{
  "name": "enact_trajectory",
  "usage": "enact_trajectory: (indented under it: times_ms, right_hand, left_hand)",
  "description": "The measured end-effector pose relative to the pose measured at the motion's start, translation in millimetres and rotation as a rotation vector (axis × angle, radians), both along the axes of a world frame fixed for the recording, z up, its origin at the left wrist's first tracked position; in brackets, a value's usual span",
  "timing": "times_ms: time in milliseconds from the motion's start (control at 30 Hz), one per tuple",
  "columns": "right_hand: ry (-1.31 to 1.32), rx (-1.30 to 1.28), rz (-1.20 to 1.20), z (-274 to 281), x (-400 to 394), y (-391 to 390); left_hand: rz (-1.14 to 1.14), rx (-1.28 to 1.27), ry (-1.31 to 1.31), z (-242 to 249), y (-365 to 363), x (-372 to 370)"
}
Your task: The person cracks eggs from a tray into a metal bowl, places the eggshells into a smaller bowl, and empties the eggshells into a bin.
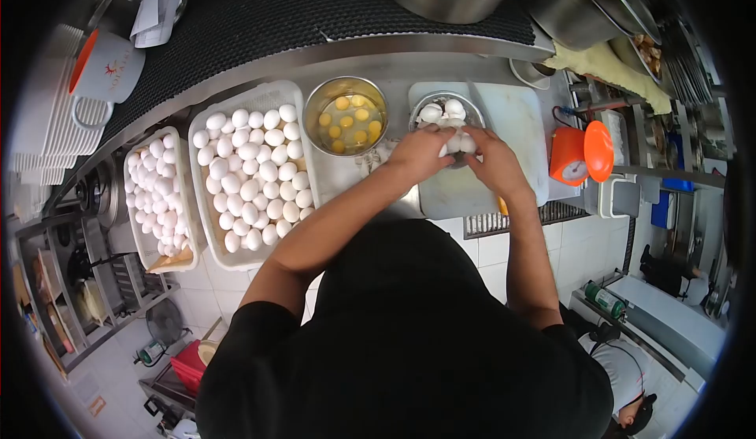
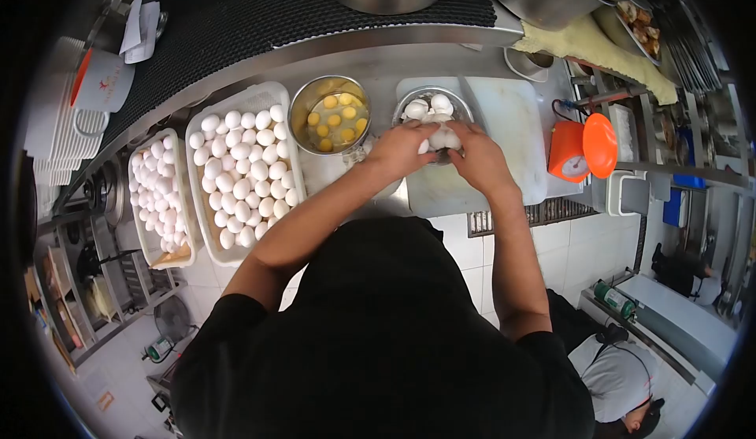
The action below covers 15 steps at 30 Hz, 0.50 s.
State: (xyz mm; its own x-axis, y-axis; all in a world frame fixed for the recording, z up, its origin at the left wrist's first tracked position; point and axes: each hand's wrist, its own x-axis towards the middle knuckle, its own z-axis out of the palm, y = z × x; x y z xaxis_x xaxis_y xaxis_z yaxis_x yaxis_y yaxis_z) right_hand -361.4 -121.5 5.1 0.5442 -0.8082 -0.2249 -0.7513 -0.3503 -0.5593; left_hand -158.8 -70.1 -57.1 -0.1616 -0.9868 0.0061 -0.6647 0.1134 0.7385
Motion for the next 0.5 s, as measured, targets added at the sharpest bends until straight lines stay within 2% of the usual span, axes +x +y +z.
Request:
enact_trajectory:
  times_ms: [33,167,200,267,400,500]
  right_hand:
    - [0.019,0.032,-0.013,-4,-3,-2]
    - [-0.011,-0.122,-0.002,-21,2,-3]
    - [-0.025,-0.119,-0.011,-13,11,-2]
    - [-0.056,-0.110,-0.022,3,35,3]
    - [-0.269,-0.109,0.222,9,101,20]
    - [-0.350,-0.081,0.468,14,178,51]
  left_hand:
    - [-0.008,0.000,-0.024,-4,-2,-3]
    - [0.137,-0.032,0.044,5,9,18]
    - [0.235,-0.068,0.071,7,16,27]
    - [0.391,0.103,0.235,18,35,57]
    - [0.732,0.269,0.602,33,100,124]
    - [0.956,0.272,0.671,35,163,170]
